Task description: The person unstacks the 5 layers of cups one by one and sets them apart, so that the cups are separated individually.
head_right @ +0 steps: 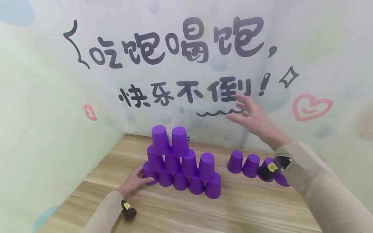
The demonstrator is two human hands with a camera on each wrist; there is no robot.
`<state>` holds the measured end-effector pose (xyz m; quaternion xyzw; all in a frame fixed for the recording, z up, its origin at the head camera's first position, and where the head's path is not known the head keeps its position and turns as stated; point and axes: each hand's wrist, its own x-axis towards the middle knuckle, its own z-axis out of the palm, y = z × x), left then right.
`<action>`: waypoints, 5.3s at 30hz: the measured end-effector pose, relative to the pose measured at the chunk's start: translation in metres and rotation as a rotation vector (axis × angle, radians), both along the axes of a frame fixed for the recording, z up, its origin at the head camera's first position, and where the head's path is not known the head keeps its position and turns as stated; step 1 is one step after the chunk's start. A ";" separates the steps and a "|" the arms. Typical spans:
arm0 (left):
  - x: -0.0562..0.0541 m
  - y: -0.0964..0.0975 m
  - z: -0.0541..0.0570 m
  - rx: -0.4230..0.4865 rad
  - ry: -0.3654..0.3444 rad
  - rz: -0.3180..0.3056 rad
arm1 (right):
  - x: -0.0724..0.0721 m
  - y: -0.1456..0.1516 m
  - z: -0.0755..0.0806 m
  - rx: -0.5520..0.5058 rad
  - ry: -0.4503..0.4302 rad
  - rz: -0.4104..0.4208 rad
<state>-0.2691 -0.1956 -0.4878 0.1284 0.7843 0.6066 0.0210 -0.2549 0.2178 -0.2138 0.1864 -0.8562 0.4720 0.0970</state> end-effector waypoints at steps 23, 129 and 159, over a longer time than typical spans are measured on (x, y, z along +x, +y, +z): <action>0.000 0.002 -0.002 0.001 -0.001 0.002 | -0.021 -0.127 -0.078 -0.048 -0.077 0.237; 0.000 0.001 -0.001 0.006 -0.030 0.057 | 0.064 0.199 -0.252 0.138 -0.271 -0.469; 0.014 0.004 0.019 -0.005 -0.015 0.063 | 0.058 0.222 -0.183 0.227 -0.181 -0.352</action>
